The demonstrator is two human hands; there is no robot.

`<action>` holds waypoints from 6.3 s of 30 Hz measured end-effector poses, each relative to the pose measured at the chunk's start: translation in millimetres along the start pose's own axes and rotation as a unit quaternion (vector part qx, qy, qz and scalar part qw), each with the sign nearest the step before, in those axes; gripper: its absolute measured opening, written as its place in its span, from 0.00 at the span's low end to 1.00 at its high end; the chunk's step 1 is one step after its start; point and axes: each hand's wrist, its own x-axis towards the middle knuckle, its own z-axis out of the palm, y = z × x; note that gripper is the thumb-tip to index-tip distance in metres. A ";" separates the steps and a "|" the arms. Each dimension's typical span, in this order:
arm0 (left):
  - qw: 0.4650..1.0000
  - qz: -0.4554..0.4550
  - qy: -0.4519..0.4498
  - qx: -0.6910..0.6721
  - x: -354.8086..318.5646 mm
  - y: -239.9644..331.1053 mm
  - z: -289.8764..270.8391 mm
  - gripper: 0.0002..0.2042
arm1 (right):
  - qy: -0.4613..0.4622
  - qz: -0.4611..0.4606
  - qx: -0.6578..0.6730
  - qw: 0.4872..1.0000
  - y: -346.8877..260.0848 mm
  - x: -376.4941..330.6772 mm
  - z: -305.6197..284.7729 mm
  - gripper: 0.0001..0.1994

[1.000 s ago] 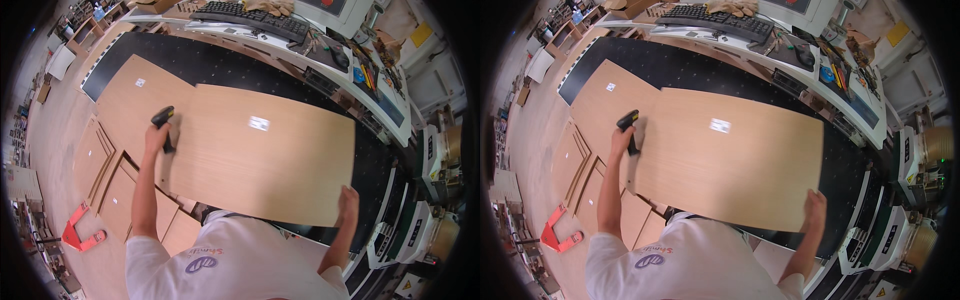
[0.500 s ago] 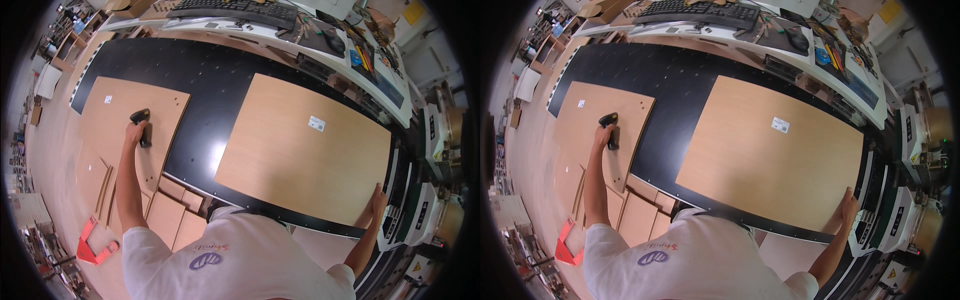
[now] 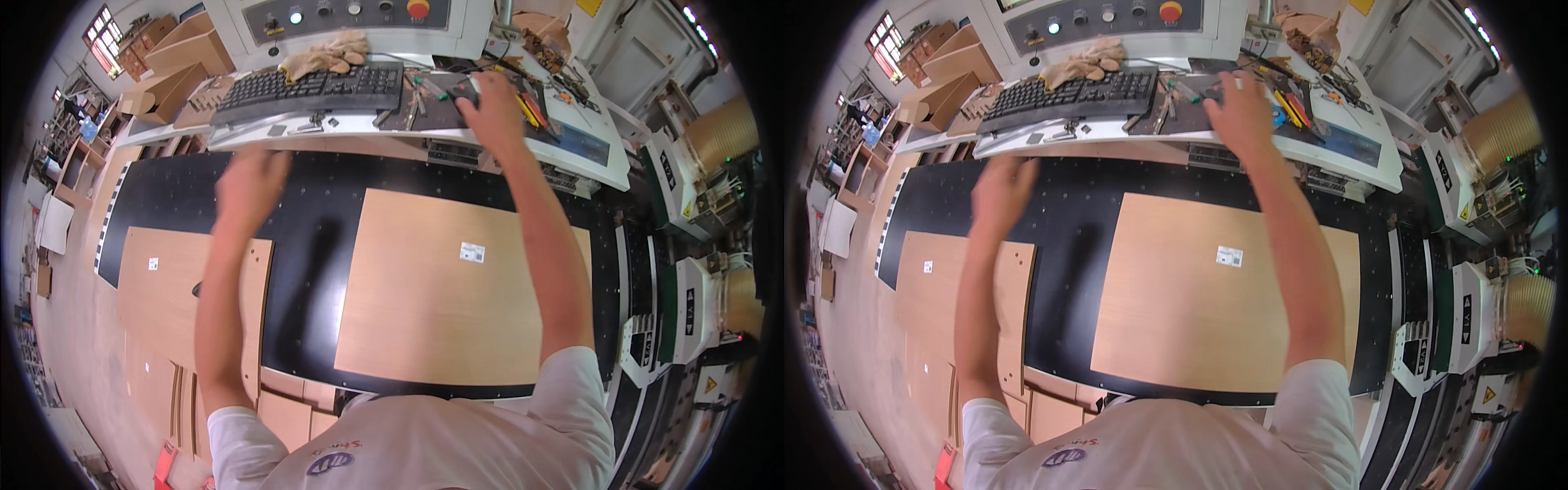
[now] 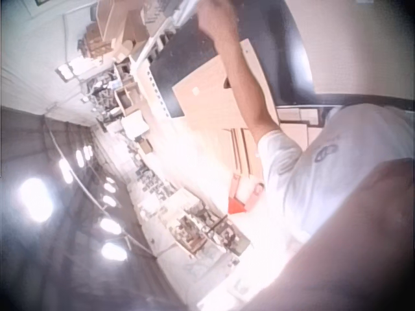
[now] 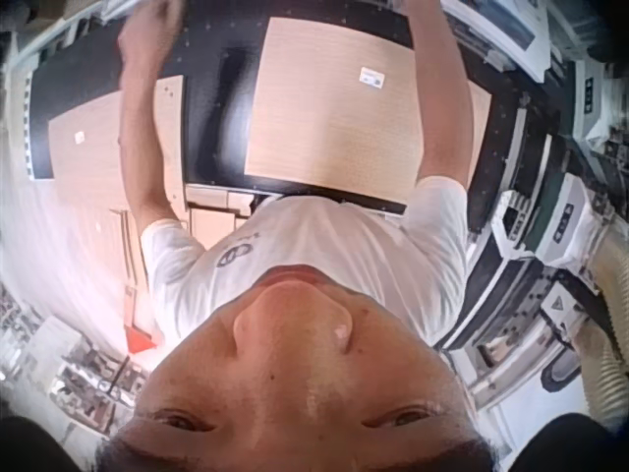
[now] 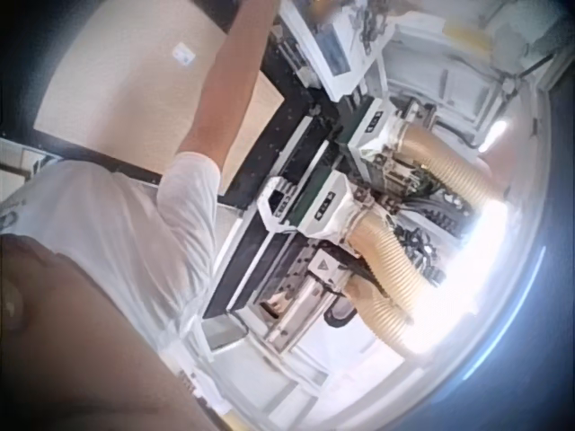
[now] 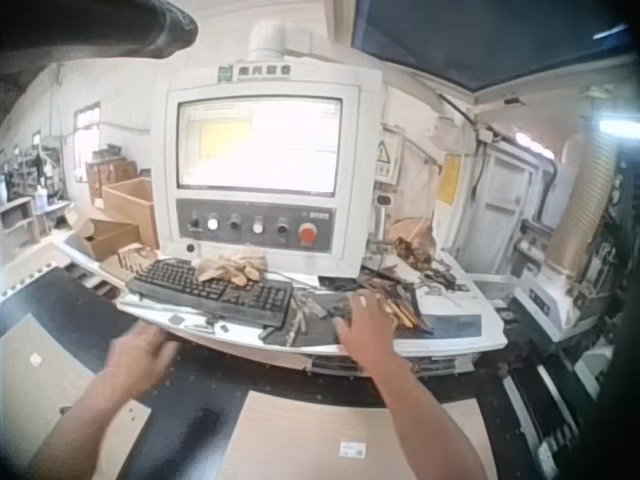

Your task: The person repeatedly picks up flat cardboard sheets from the floor, scans their barcodes with a handheld scanner, places them on a conveyor table, and then returns them to the floor stack. This cycle is performed multiple times.

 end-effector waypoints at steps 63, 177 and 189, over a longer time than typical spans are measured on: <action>0.979 0.099 0.087 -0.158 72.5 105.1 63.3 0.12 | 0.146 -0.062 0.162 0.974 -17.6 -38.0 25.4 0.24; 0.310 -0.774 0.396 -0.385 -1252.0 517.8 -474.5 0.20 | -0.513 -0.143 0.288 0.796 -526.3 -898.1 -470.3 0.25; 0.176 -0.660 0.658 -0.318 -1453.5 727.2 -554.5 0.22 | -0.570 -0.504 0.302 0.575 -746.6 -1201.4 -694.9 0.27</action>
